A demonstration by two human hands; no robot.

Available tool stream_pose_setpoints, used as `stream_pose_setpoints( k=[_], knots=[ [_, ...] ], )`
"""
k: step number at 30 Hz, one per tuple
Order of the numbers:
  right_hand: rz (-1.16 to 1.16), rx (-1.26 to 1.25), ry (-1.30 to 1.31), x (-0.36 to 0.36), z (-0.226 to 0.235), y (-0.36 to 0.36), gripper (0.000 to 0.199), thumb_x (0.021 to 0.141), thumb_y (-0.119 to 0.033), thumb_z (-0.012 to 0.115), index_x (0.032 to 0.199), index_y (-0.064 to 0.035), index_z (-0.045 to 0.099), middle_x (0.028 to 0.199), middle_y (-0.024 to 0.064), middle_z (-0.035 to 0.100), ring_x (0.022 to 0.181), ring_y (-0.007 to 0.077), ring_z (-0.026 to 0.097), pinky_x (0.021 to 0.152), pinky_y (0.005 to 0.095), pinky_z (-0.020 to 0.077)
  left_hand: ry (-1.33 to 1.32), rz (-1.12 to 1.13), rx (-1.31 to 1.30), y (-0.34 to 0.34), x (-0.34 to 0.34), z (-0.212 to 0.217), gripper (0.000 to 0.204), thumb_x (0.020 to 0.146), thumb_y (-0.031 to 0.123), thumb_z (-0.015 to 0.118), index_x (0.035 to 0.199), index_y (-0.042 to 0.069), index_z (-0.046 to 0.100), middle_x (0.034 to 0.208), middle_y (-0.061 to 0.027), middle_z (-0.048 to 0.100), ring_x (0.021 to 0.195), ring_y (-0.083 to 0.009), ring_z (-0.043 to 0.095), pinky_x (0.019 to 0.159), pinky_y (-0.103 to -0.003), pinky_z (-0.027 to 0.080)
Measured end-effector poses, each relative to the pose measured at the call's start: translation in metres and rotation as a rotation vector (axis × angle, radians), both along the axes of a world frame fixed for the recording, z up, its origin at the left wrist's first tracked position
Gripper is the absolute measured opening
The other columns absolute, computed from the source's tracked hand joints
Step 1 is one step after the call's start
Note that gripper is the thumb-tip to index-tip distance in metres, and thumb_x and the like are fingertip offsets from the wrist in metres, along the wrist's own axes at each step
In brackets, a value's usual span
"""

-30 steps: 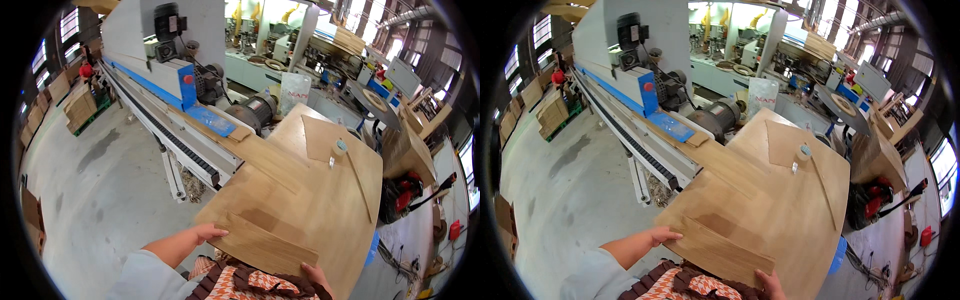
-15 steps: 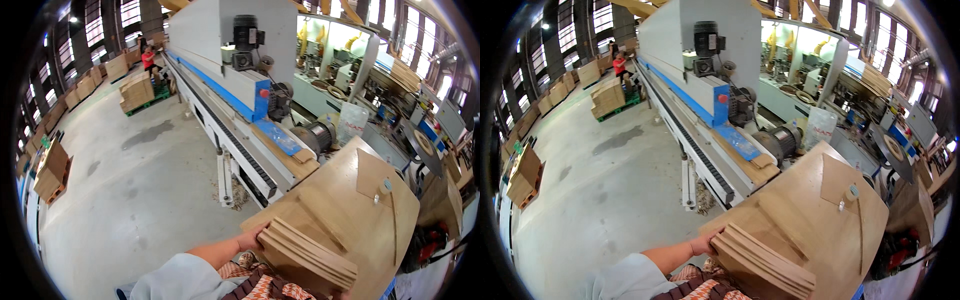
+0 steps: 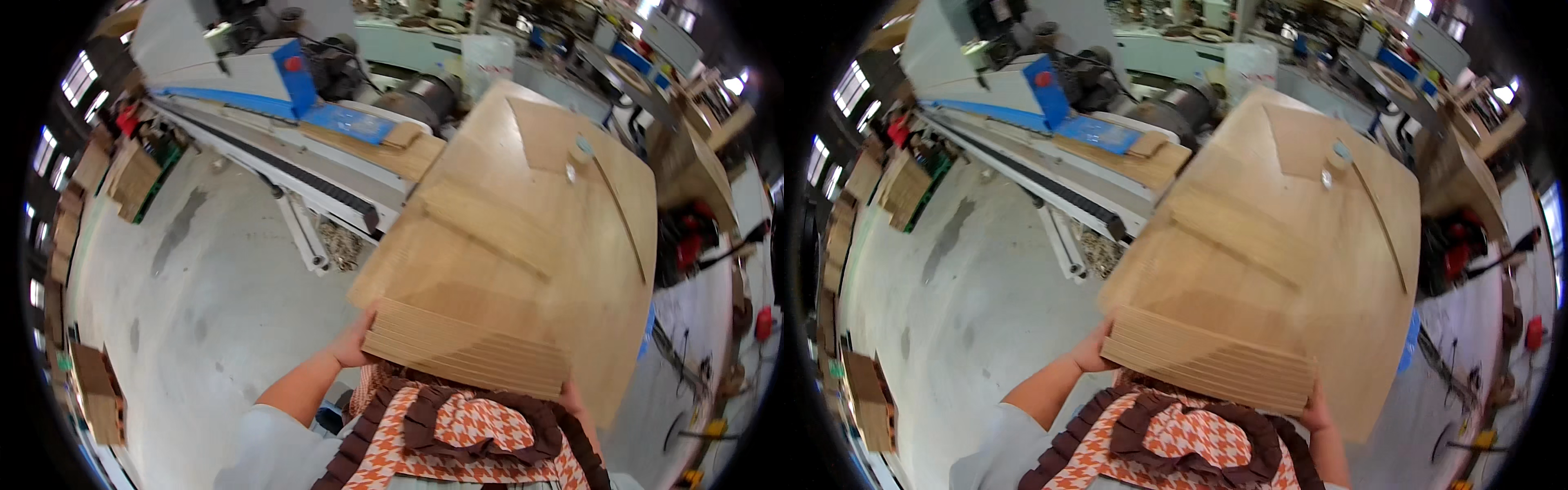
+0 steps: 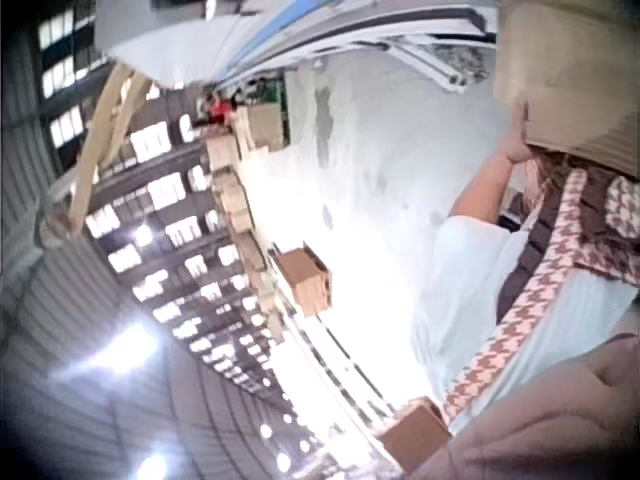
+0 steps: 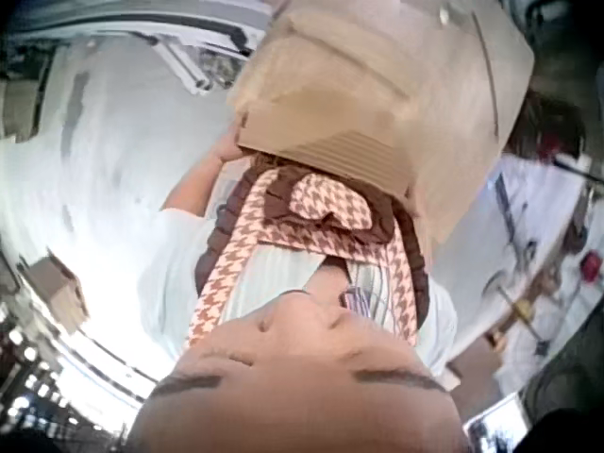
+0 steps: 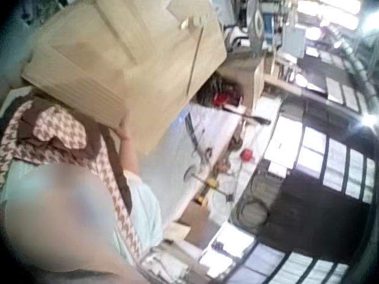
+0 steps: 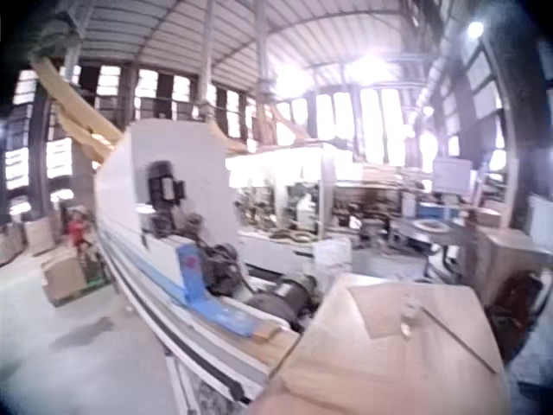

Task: The person takes wooden boards from a worktable and stacks them onto a pallet by hand.

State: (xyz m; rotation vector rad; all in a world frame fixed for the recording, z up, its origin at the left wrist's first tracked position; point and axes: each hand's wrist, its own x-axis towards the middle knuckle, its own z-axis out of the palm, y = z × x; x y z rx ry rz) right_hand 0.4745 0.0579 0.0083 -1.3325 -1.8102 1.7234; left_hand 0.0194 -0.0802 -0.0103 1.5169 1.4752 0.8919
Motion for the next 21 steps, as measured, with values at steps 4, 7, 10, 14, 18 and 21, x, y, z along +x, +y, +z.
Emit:
stream_pose_setpoints(
  k=[4,7,10,14,18,21],
  knots=[
    [0.012,0.016,0.005,0.011,-0.024,-0.003,0.081,0.064,-0.023,0.076,0.13,-0.0086,0.032,0.127,0.0073,0.041,0.12,0.0219,0.034,0.104,0.0394,0.0196,0.101,-0.022,-0.004,0.018,0.01,0.008,0.104,0.059,0.021,0.077,0.135,0.003,0.008,0.135,-0.0189,0.024,0.125,-0.0323,0.027,0.101,-0.034,0.026],
    [-0.318,-0.827,0.372,-0.004,-0.003,-0.003,0.066,0.072,-0.027,0.067,0.128,-0.0098,0.036,0.127,0.0063,0.043,0.123,0.0218,0.03,0.108,0.0428,0.0073,0.26,-0.059,-0.014,0.015,0.013,0.01,0.107,0.058,0.023,0.078,0.136,0.004,0.006,0.135,-0.0189,0.024,0.124,-0.033,0.03,0.099,-0.034,0.029],
    [0.187,0.198,0.037,-0.01,0.002,-0.001,0.056,0.076,-0.03,0.06,0.125,-0.0101,0.042,0.125,0.0074,0.045,0.123,0.0243,0.029,0.108,0.0453,0.006,0.351,-0.061,0.023,0.008,0.015,0.006,0.11,0.057,0.024,0.079,0.136,0.004,0.004,0.135,-0.0194,0.025,0.122,-0.0328,0.032,0.098,-0.035,0.031],
    [0.377,0.527,-0.169,-0.012,0.005,-0.003,0.049,0.077,-0.031,0.057,0.12,-0.0101,0.048,0.128,0.0095,0.041,0.124,0.0281,0.029,0.108,0.0466,0.0049,0.422,-0.006,0.082,0.002,0.016,0.0,0.111,0.056,0.024,0.079,0.136,0.004,0.004,0.131,-0.0201,0.031,0.119,-0.0335,0.036,0.097,-0.037,0.033],
    [0.418,0.804,-0.308,0.022,-0.058,0.009,0.057,0.077,-0.029,0.058,0.127,-0.0091,0.039,0.133,0.0105,0.034,0.124,0.0286,0.028,0.107,0.045,0.011,0.351,-0.079,-0.041,0.011,-0.008,-0.022,0.107,0.055,0.023,0.079,0.135,0.002,0.011,0.13,-0.0204,0.033,0.118,-0.0357,0.037,0.097,-0.038,0.033],
    [0.215,0.282,0.021,0.005,-0.03,0.001,0.068,0.075,-0.028,0.061,0.131,-0.0084,0.029,0.134,0.0142,0.031,0.126,0.0296,0.026,0.106,0.0402,0.0167,-0.677,0.124,-0.585,0.008,-0.017,-0.056,0.099,0.057,0.024,0.077,0.134,0.004,0.019,0.132,-0.0188,0.032,0.119,-0.0363,0.035,0.098,-0.038,0.032]
  ],
)
